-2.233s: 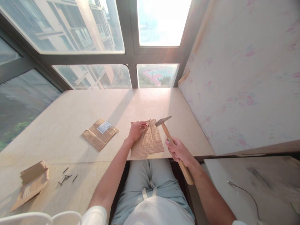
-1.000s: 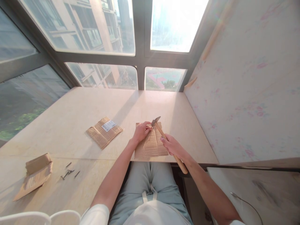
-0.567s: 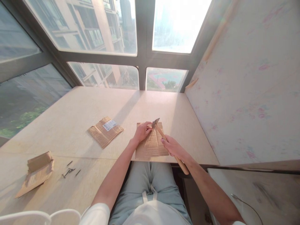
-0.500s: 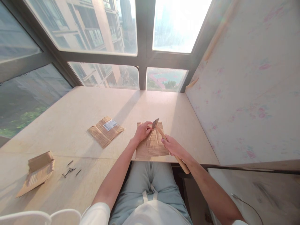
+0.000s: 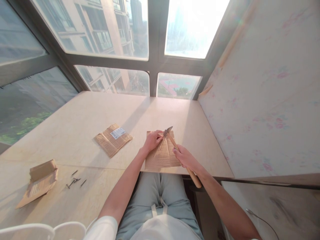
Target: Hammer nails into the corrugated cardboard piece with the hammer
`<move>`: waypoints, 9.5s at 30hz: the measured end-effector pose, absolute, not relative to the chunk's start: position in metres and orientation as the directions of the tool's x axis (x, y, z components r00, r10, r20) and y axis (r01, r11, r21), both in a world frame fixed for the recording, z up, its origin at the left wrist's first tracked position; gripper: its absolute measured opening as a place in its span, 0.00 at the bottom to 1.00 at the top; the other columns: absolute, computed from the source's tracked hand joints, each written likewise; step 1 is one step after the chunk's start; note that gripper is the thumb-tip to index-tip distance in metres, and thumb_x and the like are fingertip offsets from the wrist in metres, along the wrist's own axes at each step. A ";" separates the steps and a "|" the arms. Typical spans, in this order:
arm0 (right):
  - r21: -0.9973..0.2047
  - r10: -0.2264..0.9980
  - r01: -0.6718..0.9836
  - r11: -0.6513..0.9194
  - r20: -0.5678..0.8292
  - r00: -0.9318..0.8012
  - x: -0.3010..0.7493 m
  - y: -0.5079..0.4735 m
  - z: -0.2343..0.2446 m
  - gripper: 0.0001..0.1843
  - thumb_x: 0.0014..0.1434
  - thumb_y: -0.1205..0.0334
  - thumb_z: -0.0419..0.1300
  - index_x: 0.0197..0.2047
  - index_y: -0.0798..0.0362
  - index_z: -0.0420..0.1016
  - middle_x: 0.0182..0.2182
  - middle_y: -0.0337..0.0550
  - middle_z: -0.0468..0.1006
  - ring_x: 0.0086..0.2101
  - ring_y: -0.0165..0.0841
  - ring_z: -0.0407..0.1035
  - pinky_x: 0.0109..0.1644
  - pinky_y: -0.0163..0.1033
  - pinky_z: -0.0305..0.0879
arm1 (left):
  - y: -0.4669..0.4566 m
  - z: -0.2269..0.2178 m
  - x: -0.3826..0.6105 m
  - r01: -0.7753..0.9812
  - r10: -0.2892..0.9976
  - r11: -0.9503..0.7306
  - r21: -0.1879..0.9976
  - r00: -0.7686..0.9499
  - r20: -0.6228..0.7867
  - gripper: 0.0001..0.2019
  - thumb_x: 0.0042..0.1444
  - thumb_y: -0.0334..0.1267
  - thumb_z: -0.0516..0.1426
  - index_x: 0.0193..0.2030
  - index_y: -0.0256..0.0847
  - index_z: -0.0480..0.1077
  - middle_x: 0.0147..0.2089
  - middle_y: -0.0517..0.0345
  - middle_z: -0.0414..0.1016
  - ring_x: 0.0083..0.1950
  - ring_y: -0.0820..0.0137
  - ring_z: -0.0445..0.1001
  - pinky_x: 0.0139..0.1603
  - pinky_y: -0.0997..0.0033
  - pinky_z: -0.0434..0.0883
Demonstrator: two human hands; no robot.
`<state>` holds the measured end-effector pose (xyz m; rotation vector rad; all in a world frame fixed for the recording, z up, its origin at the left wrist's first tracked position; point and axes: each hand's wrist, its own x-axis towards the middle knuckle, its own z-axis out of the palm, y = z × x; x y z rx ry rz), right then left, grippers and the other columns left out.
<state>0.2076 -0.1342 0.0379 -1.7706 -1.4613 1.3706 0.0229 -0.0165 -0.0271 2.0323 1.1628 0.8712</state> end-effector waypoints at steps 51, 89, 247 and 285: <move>-0.865 0.857 0.018 -0.502 -0.500 -0.121 0.183 -0.211 0.039 0.26 0.51 0.37 0.63 0.34 0.48 0.57 0.16 0.22 0.52 0.11 0.18 0.41 0.09 0.23 0.44 | -0.235 -0.061 -0.263 0.605 0.631 0.473 0.641 -0.740 0.233 0.14 0.51 0.34 0.56 0.45 0.38 0.71 0.45 0.43 0.80 0.47 0.55 0.78 0.53 0.51 0.72; -0.829 0.822 -0.006 -0.560 -0.554 -0.131 0.133 -0.234 0.030 0.24 0.52 0.40 0.66 0.35 0.49 0.62 0.18 0.23 0.53 0.12 0.16 0.41 0.09 0.23 0.44 | -0.218 -0.049 -0.234 -0.334 0.633 -0.036 0.942 -0.737 -0.237 0.22 0.43 0.48 0.67 0.41 0.37 0.74 0.34 0.55 0.78 0.30 0.74 0.75 0.29 0.76 0.70; -0.802 0.814 -0.240 -0.546 -0.576 0.075 0.224 -0.238 0.010 0.22 0.51 0.44 0.64 0.36 0.48 0.59 0.16 0.21 0.51 0.12 0.18 0.38 0.08 0.23 0.42 | -0.014 -0.018 0.009 0.513 0.886 -0.441 0.736 0.381 0.266 0.10 0.54 0.36 0.61 0.44 0.44 0.74 0.36 0.62 0.82 0.31 0.71 0.74 0.45 0.67 0.71; -0.902 0.899 0.083 -0.423 -0.429 -0.090 0.210 -0.156 0.052 0.22 0.60 0.37 0.54 0.34 0.49 0.57 0.19 0.24 0.54 0.12 0.19 0.44 0.10 0.24 0.43 | -0.012 -0.017 0.010 0.510 0.886 -0.416 0.753 0.415 0.208 0.08 0.54 0.37 0.60 0.42 0.45 0.75 0.38 0.61 0.82 0.37 0.68 0.80 0.47 0.67 0.73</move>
